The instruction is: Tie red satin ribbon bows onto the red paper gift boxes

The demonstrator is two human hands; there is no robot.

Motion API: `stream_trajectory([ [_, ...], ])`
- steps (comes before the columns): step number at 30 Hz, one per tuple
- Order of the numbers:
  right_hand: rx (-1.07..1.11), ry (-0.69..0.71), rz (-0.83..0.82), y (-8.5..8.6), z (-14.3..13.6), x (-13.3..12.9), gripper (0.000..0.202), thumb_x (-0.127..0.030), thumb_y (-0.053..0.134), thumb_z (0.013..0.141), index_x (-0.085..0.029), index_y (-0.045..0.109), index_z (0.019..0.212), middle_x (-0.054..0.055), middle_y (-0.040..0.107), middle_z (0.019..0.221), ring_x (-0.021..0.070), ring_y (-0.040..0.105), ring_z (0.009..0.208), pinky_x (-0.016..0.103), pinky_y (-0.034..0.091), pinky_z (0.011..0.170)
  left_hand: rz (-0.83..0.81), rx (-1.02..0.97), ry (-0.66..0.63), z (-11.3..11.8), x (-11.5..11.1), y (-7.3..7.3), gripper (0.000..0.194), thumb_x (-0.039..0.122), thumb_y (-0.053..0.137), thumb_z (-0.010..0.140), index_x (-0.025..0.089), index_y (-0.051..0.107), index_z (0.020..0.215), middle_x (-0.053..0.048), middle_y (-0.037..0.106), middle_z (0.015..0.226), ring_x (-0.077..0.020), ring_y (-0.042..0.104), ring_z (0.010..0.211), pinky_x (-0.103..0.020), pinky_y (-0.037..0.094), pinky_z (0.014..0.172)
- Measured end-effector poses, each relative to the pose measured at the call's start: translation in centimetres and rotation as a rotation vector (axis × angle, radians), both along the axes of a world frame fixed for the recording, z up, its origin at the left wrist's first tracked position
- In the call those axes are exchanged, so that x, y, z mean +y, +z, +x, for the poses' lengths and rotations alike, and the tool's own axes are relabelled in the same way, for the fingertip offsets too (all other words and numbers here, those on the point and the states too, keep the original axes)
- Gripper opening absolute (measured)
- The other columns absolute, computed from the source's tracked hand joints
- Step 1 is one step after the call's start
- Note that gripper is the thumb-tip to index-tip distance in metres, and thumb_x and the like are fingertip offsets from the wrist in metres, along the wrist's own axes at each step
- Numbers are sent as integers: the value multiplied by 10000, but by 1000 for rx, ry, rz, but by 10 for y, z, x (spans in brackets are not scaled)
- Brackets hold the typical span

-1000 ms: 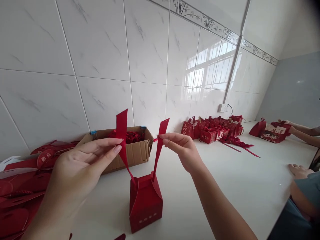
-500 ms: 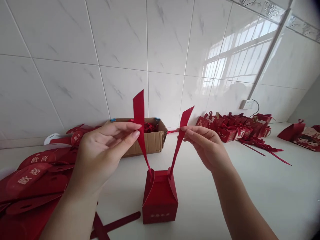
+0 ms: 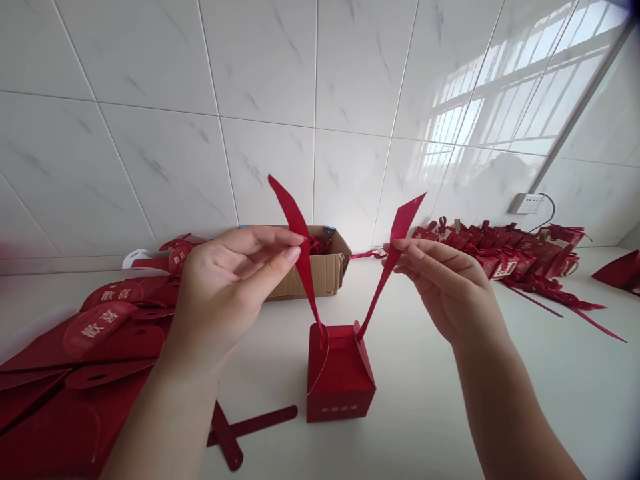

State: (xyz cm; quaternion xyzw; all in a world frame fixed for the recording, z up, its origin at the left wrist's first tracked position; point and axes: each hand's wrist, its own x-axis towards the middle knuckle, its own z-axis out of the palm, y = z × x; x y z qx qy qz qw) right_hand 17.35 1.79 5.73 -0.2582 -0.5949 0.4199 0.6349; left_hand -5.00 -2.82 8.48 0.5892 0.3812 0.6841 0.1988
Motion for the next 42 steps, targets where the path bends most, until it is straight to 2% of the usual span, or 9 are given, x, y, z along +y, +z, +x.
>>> stream_trajectory([
  [11, -17, -39, 44, 1, 0, 0, 116, -340, 657, 817, -291, 743, 878, 21, 712, 962, 199, 632, 891, 376, 504, 785, -23, -59, 62, 7, -3, 5, 101, 263, 750, 672, 205, 726, 750, -12, 714, 780, -212, 668, 858, -312, 533, 825],
  [19, 1, 13, 1, 2, -1, 0, 110, -309, 658, 816, -270, 748, 867, 22, 714, 941, 176, 616, 874, 349, 483, 815, -13, 24, 17, 2, 0, 1, 82, 215, 736, 701, 230, 661, 730, 30, 663, 770, -153, 644, 807, -249, 515, 770],
  [22, 7, 40, -8, 1, -2, 2, 114, -311, 658, 814, -268, 747, 871, 22, 711, 937, 173, 616, 863, 355, 481, 822, -23, 56, 43, 3, 1, 0, 125, 248, 729, 725, 231, 610, 691, 23, 641, 738, -185, 652, 819, -291, 517, 778],
  [26, 16, 107, -22, 0, -6, 2, 118, -278, 650, 820, -240, 736, 891, 22, 693, 879, 158, 621, 834, 355, 482, 849, -75, 60, 16, 9, 3, -3, 145, 317, 711, 753, 249, 592, 799, 12, 668, 799, -199, 649, 846, -298, 511, 771],
  [30, -45, 146, -26, -3, -11, -1, 136, -250, 645, 825, -219, 692, 949, 2, 634, 782, 123, 605, 699, 302, 502, 718, -93, 45, -102, 20, 4, -6, 163, 308, 698, 764, 238, 579, 850, 16, 664, 837, -170, 639, 851, -247, 501, 749],
  [33, -109, 172, -17, -5, -17, -5, 250, -230, 646, 824, -232, 607, 1071, -17, 604, 773, 98, 566, 599, 263, 483, 584, -133, 45, -173, 31, 2, -8, 175, 289, 667, 792, 230, 532, 886, 39, 648, 738, -133, 629, 725, -224, 493, 663],
  [35, -160, 188, -24, -5, -20, -8, 301, -223, 652, 819, -230, 568, 1108, -17, 607, 777, 93, 553, 577, 244, 464, 533, -163, 50, -173, 36, 0, -9, 198, 276, 662, 797, 225, 500, 898, 53, 631, 688, -112, 606, 649, -217, 476, 617],
  [42, -209, 269, 2, -2, -24, -10, 120, -169, 616, 835, -189, 657, 946, -1, 625, 733, 100, 570, 629, 228, 489, 565, -192, 208, -131, 35, -1, -11, 249, 279, 646, 816, 229, 446, 956, 43, 649, 686, -131, 616, 704, -246, 468, 657],
])
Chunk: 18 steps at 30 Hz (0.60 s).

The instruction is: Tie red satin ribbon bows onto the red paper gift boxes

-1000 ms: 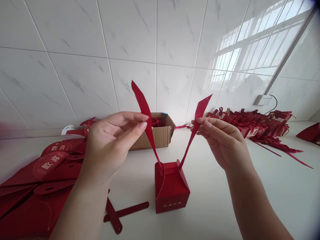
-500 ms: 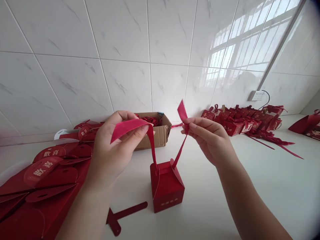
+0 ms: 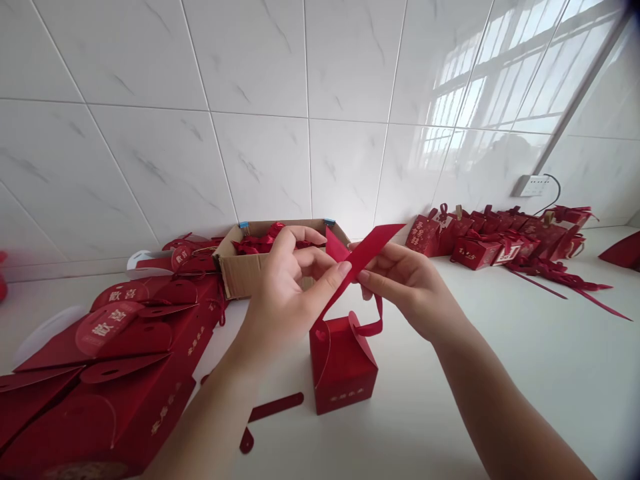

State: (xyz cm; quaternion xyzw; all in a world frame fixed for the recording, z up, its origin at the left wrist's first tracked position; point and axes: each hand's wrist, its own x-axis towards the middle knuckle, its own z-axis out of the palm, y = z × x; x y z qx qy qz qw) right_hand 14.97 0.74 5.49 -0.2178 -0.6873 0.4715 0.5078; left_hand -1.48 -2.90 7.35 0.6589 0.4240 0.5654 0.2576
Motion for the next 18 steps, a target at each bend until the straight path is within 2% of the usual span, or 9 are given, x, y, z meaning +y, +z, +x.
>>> stream_trajectory([
  [5, 43, 33, 29, -4, 1, 3, 176, -156, 605, 847, -212, 672, 1000, 22, 672, 842, 117, 606, 730, 246, 526, 655, -65, 61, -22, -3, 2, 0, 295, 316, 637, 825, 230, 479, 1058, 29, 675, 737, -143, 631, 754, -254, 489, 690],
  [9, 39, 54, 28, -4, 0, 2, 219, -156, 606, 846, -219, 668, 1046, 36, 676, 899, 134, 612, 786, 259, 539, 677, -57, 75, -100, -4, 4, 0, 144, 315, 620, 835, 199, 608, 920, -7, 688, 802, -162, 654, 801, -259, 523, 704],
  [12, 26, 107, 64, -3, -1, 1, 250, -179, 643, 827, -238, 664, 1069, 36, 667, 968, 141, 614, 806, 285, 540, 717, -38, 92, -93, -6, 6, -1, 110, 302, 617, 839, 195, 631, 859, -8, 686, 811, -156, 655, 788, -251, 532, 697],
  [18, 7, 137, 77, -4, -3, 6, 183, -261, 563, 893, -253, 685, 1029, 17, 668, 888, 132, 632, 772, 281, 554, 704, -55, 148, -120, -8, 6, 2, 107, 302, 612, 845, 203, 637, 875, 0, 687, 826, -135, 647, 768, -231, 522, 689],
])
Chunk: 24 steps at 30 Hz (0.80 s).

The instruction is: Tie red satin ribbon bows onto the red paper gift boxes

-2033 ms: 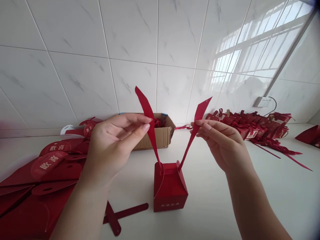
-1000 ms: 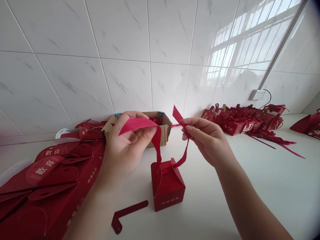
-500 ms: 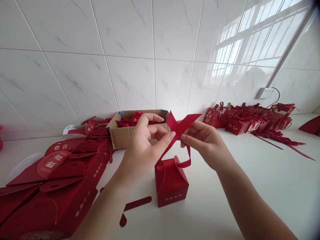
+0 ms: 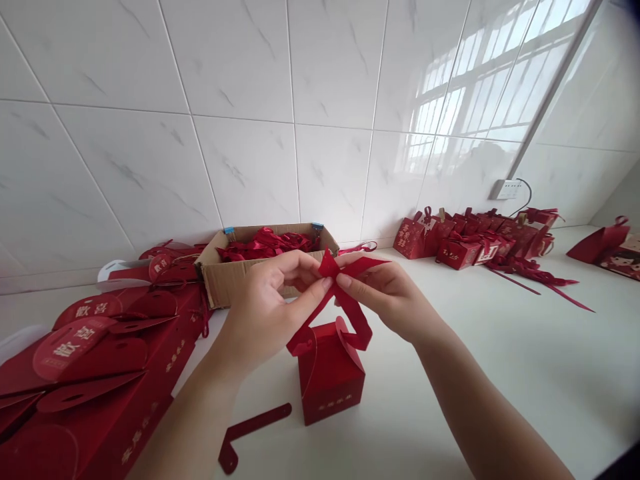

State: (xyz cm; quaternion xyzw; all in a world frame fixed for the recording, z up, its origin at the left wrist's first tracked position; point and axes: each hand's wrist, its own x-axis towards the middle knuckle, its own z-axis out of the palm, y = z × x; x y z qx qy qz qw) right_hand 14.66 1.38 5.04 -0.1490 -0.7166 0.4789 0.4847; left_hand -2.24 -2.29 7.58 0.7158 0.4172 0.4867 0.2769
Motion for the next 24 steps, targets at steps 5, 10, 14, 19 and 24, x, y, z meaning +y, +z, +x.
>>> stream_trajectory([
  [5, 72, -20, 43, -2, 0, 5, 151, -203, 573, 883, -246, 713, 924, -1, 667, 842, 105, 628, 718, 251, 566, 663, -141, -98, -51, -3, 3, 1, 144, 318, 606, 850, 225, 562, 949, 14, 671, 845, -139, 638, 796, -259, 511, 734],
  [10, 19, -118, 284, -2, 4, 7, 210, -131, 542, 880, -234, 724, 903, 14, 672, 810, 130, 634, 746, 283, 555, 674, -273, -219, -107, -10, 10, -3, 178, 278, 599, 845, 239, 549, 1011, 17, 646, 886, -136, 609, 870, -250, 480, 783],
  [14, -49, -328, 603, -6, 5, 11, 283, -58, 519, 850, -239, 726, 917, 31, 673, 866, 132, 628, 744, 276, 529, 637, -319, -282, -98, -11, 11, -3, 145, 276, 615, 839, 234, 581, 974, 23, 637, 894, -120, 605, 887, -219, 473, 782],
  [19, -83, -460, 834, -11, 4, 15, 344, -27, 472, 837, -241, 723, 934, 45, 637, 851, 141, 607, 725, 286, 506, 601, -394, -373, -178, -8, 9, -1, 150, 261, 633, 819, 223, 574, 951, 6, 659, 871, -163, 664, 824, -279, 510, 742],
  [24, -114, -570, 924, -11, 5, 17, 371, -17, 474, 819, -272, 725, 920, 46, 633, 873, 161, 583, 737, 346, 510, 659, -397, -414, -174, -6, 10, -1, 110, 278, 614, 832, 222, 593, 924, 6, 673, 813, -155, 668, 792, -267, 509, 704],
])
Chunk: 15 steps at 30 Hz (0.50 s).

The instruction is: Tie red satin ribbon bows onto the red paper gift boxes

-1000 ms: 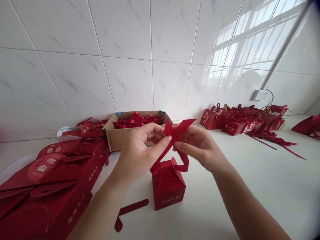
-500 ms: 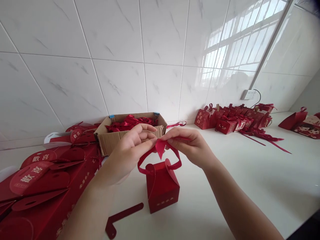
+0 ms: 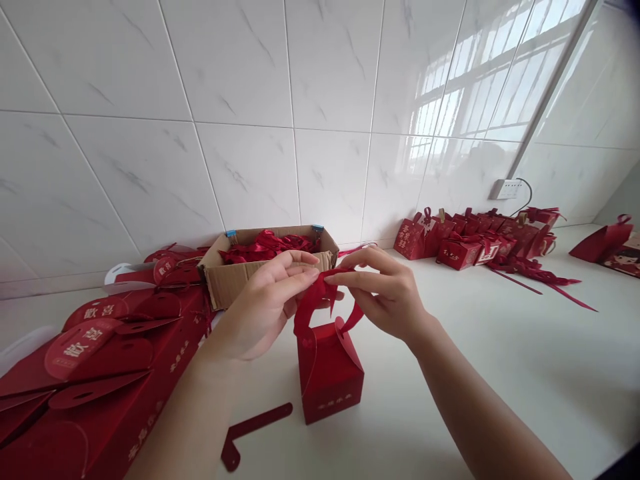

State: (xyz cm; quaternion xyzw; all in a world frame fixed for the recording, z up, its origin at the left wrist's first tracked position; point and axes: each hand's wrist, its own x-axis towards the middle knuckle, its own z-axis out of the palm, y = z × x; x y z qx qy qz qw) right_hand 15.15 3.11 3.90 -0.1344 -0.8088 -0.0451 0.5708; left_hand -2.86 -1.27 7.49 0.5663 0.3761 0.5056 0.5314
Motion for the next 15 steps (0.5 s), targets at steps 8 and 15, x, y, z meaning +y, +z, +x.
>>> stream_trajectory([
  [8, 48, -18, 56, 0, 0, 6, 367, -26, 458, 839, -270, 726, 895, 39, 664, 877, 147, 605, 743, 317, 509, 664, 87, 50, 55, 0, 6, 0, 103, 311, 561, 869, 235, 608, 919, -2, 670, 820, -146, 642, 786, -264, 516, 726],
  [15, -19, -35, -41, 3, 5, 5, 309, -79, 514, 854, -255, 686, 1040, 17, 737, 872, 157, 663, 801, 298, 497, 717, 545, 531, 479, 7, -7, 0, 170, 365, 544, 865, 235, 653, 886, 11, 623, 737, -162, 595, 738, -257, 451, 620],
])
